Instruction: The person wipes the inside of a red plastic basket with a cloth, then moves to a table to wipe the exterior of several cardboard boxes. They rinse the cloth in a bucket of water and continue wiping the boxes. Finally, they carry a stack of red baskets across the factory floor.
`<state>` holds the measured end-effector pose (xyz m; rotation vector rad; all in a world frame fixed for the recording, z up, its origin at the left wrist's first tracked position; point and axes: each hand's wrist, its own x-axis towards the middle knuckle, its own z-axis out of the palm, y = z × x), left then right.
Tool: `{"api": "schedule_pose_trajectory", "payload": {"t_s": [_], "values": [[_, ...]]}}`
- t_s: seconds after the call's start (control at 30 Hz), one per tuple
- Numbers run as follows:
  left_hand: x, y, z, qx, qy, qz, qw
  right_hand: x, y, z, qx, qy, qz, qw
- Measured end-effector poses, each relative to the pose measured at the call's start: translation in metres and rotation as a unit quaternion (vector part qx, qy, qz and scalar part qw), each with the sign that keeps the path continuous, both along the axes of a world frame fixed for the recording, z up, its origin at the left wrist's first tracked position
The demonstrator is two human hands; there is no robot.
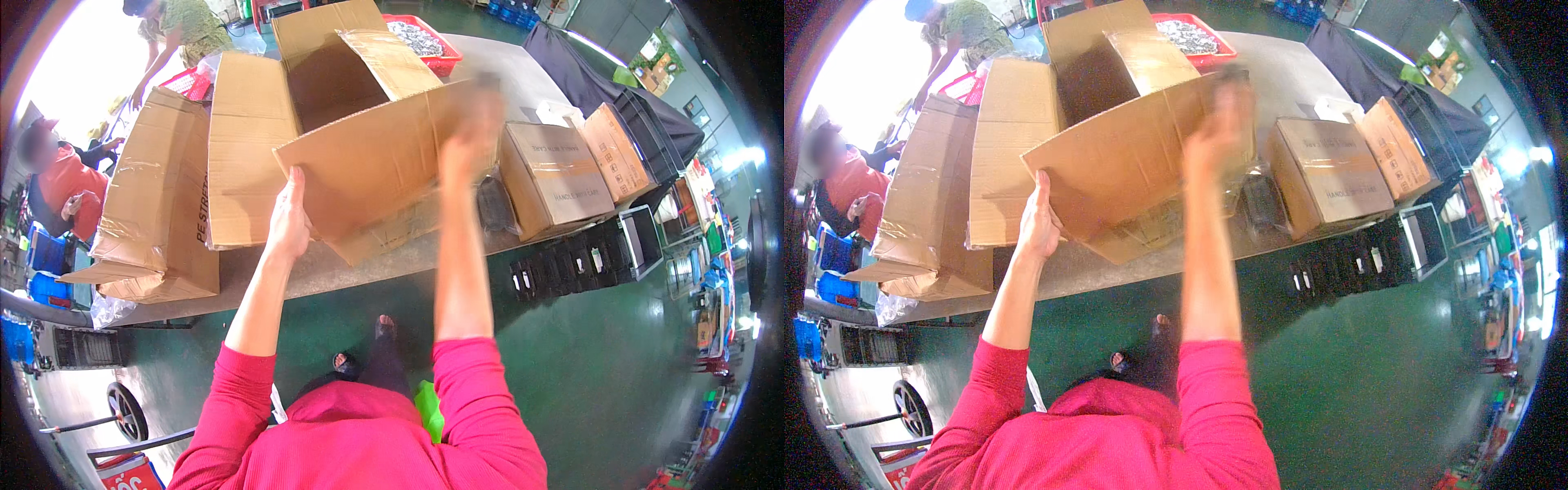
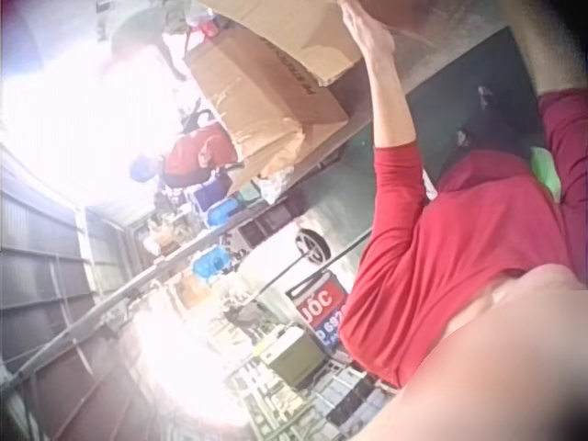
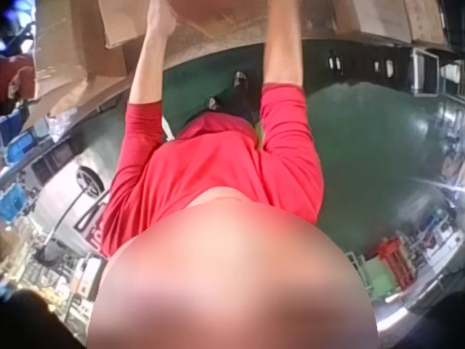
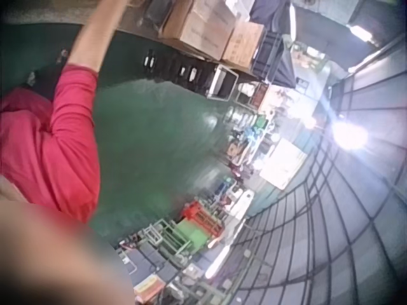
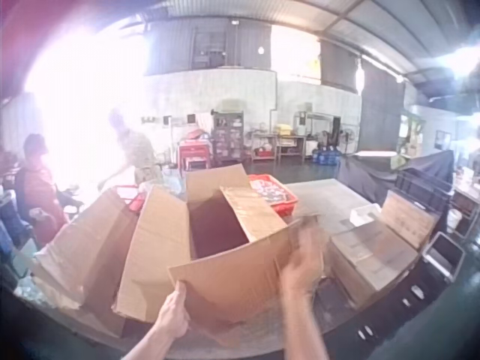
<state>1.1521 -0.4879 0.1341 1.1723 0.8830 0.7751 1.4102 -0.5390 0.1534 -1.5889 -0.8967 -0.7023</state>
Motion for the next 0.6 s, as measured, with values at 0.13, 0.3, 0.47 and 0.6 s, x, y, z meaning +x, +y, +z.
{"api": "schedule_pose_trajectory", "payload": {"t_s": [0.13,0.3,0.47,0.6], "values": [[0.017,-0.003,0.004,0.005,-0.013,-0.03,0.999,0.001,0.001,0.03,0.021,0.012,0.045,0.999],[0.031,-0.006,0.011,-0.092,-0.148,-0.02,0.984,-0.133,-0.003,-0.02,-0.096,-0.157,0.264,0.947],[0.025,-0.014,0.026,-0.076,-0.192,-0.15,0.967,-0.065,0.03,0.008,-0.073,-0.165,0.138,0.974],[0.036,-0.023,0.026,-0.089,-0.151,-0.081,0.981,-0.071,0.028,0.023,0.01,-0.062,0.088,0.994]]}}
